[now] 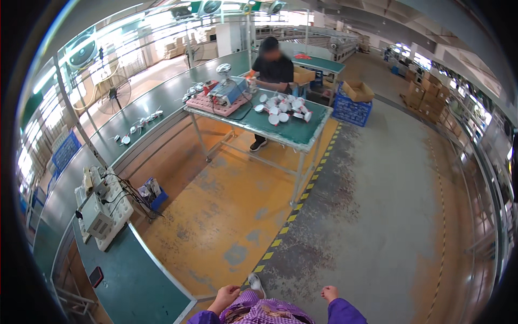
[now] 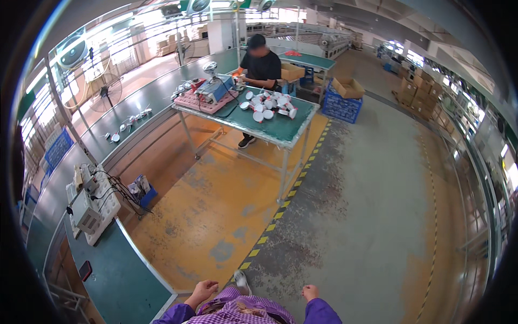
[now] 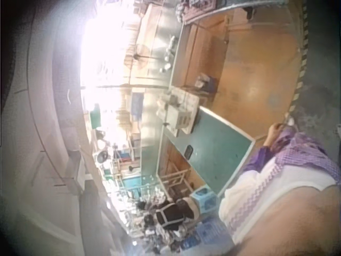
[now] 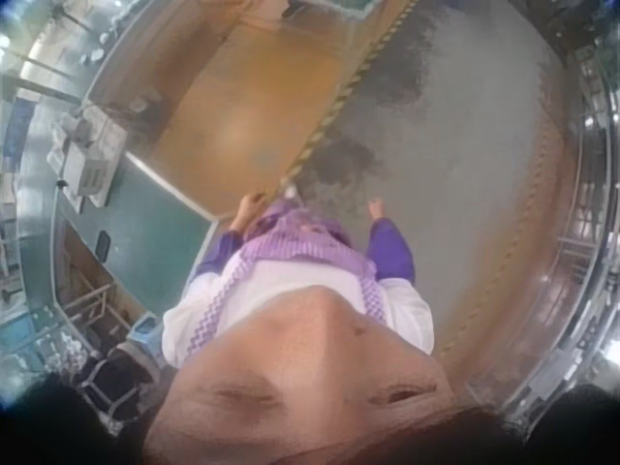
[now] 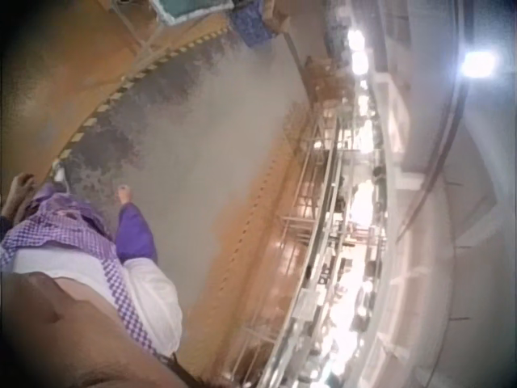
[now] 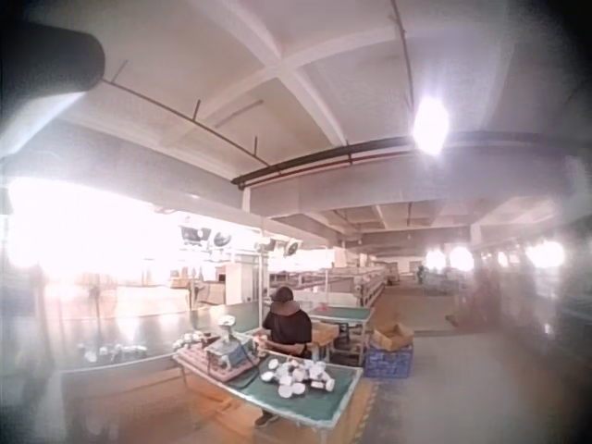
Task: The person attaches a plastic piece to the clip of a light fixture, walks to a conveyor belt to gather light fixtures, and transports them to a table.
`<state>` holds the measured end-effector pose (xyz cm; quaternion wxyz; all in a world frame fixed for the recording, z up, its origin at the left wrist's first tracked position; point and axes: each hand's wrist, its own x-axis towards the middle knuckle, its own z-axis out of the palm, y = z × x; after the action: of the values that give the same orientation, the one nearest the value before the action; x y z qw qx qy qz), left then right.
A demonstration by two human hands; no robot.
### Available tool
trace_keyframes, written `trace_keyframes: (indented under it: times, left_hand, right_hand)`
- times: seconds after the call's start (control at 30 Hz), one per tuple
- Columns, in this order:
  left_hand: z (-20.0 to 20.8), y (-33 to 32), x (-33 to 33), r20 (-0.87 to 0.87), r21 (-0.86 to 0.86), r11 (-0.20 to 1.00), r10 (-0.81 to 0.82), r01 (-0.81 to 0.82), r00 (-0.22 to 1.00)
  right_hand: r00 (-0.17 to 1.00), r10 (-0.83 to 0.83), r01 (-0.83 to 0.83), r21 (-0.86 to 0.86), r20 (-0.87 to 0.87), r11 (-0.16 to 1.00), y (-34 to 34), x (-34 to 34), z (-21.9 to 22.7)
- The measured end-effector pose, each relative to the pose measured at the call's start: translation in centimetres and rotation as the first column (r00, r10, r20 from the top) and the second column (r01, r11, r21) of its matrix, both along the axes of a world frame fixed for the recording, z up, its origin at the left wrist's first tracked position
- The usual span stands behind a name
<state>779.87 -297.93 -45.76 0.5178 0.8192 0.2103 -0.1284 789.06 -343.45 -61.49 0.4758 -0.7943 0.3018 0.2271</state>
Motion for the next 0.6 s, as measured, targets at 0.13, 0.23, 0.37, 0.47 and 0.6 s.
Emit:
trace_keyframes:
  times: [0.13, 0.23, 0.37, 0.47, 0.6]
  left_hand:
    - [-3.8, 3.6, 6.7, -0.046, -0.109, 0.986, 0.118, -0.122, 0.992]
    - [-6.4, 8.0, 13.3, 0.009, -0.107, 0.978, 0.181, -0.179, 0.983]
    - [-2.8, 15.6, 24.1, 0.025, -0.14, 0.974, 0.186, -0.181, 0.982]
    - [-1.8, 22.0, 29.5, 0.119, -0.212, 0.943, 0.284, -0.256, 0.951]
    - [0.5, 27.7, 36.2, 0.091, -0.239, 0.883, 0.434, -0.403, 0.896]
  right_hand:
    - [0.986, 0.111, -0.096, 0.121, -0.125, 0.988, 7.1, 6.6, -2.4]
    - [0.958, 0.243, -0.217, 0.167, -0.152, 0.962, 12.2, 10.9, -3.8]
    - [0.761, 0.64, -0.616, -0.191, 0.105, 0.764, 19.1, 20.6, -2.4]
    - [0.923, 0.382, -0.383, 0.007, 0.047, 0.924, 25.3, 30.9, -0.1]
    - [0.934, 0.354, -0.357, 0.067, 0.055, 0.932, 33.5, 41.8, 1.2]
